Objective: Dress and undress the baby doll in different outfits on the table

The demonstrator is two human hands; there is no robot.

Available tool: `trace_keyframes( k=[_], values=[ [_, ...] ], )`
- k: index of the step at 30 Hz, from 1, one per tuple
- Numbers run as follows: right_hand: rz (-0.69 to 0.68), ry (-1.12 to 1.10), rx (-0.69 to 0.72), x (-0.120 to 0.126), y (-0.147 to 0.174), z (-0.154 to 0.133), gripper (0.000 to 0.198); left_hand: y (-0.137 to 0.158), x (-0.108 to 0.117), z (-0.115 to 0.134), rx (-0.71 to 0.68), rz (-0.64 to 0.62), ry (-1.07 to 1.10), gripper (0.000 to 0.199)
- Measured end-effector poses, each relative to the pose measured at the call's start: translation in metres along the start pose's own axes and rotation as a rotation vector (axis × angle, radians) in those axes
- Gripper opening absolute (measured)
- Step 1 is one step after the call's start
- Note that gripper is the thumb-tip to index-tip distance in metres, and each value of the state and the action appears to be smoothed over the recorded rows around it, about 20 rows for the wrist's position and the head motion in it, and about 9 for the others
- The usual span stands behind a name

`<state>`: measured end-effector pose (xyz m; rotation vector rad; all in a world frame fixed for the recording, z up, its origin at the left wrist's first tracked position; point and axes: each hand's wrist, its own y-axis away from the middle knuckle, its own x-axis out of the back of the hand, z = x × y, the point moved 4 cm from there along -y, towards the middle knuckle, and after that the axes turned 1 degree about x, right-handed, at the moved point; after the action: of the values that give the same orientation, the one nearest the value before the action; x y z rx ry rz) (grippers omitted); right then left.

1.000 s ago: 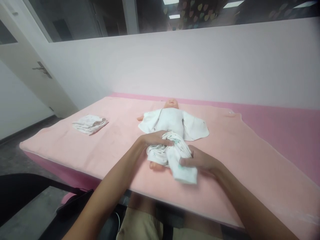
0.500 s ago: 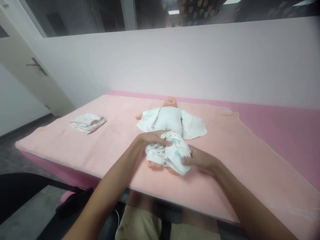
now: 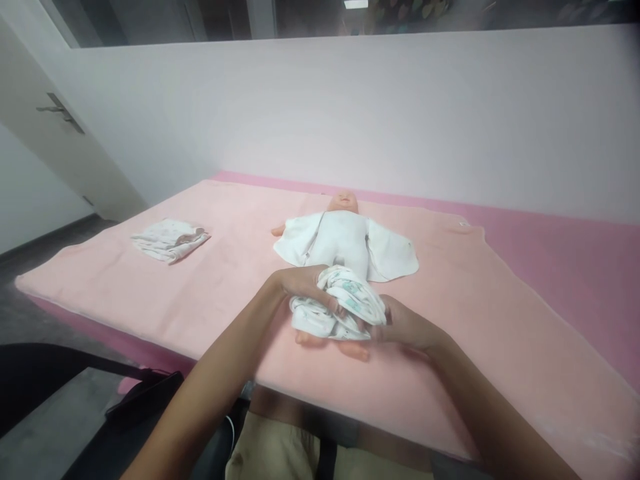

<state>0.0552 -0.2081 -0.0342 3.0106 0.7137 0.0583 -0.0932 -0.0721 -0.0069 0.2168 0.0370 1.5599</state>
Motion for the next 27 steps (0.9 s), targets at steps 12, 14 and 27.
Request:
trace_keyframes(
  k=[12,14,27],
  values=[
    [0.5,0.204,-0.098,-0.039,0.0,-0.036,0.034,0.036,-0.022,0.007,0.014,0.226,-0.105,0.033],
    [0.676,0.196,-0.116,-0.07,0.002,-0.028,0.033,0.04,-0.025,0.006,0.008,0.245,-0.133,0.028],
    [1.137,0.463,-0.349,-0.108,0.056,0.037,0.041,0.021,-0.057,0.016,0.275,0.255,-0.667,0.035]
  ],
)
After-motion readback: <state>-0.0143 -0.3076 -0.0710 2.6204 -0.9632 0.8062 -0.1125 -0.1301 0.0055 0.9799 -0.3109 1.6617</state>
